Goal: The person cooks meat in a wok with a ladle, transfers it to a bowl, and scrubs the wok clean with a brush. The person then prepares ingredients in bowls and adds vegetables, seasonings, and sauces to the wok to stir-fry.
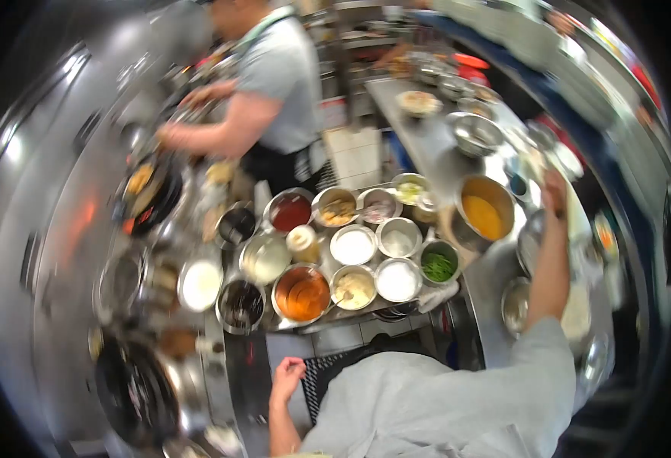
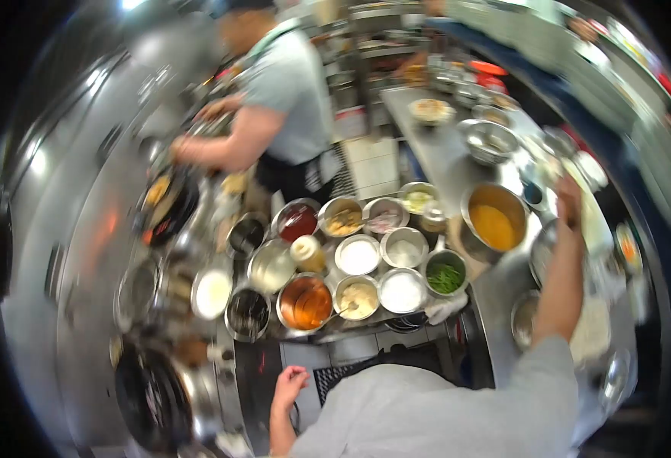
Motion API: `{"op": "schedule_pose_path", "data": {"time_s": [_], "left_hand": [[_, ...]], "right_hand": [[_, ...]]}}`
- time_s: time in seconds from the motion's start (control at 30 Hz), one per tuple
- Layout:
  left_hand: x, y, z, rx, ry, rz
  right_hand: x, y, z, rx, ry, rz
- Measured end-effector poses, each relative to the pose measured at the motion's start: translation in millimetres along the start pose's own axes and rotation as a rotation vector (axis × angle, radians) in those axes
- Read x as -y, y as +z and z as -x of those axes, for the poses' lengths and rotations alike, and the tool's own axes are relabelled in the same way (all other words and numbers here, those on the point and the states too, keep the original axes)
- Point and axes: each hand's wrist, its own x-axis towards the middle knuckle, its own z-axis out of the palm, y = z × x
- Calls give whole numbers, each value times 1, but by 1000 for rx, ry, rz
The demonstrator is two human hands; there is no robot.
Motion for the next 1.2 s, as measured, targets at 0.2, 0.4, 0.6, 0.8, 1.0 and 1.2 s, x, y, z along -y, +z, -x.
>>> {"op": "schedule_pose_path", "data": {"time_s": [0.2, 0.4, 0.6, 0.8, 1.0, 1.2], "left_hand": [[166, -3, 0, 17, -120, -1024], [228, -13, 38, -25, -795, -207], [240, -27, 29, 26, -770, 69], [257, -51, -11, 299, -567, -1], [195, -50, -10, 160, -533, -128], [166, -31, 12, -18, -495, -39]], "right_hand": [[-83, -62, -36, 137, -308, 531], [-37, -47, -28, 48, -214, 413], [-159, -101, -49, -65, -831, 496], [15, -38, -2, -141, 565, -732], [78, -14, -5, -120, 913, -1946], [59, -17, -7, -75, 865, -2001]]}}
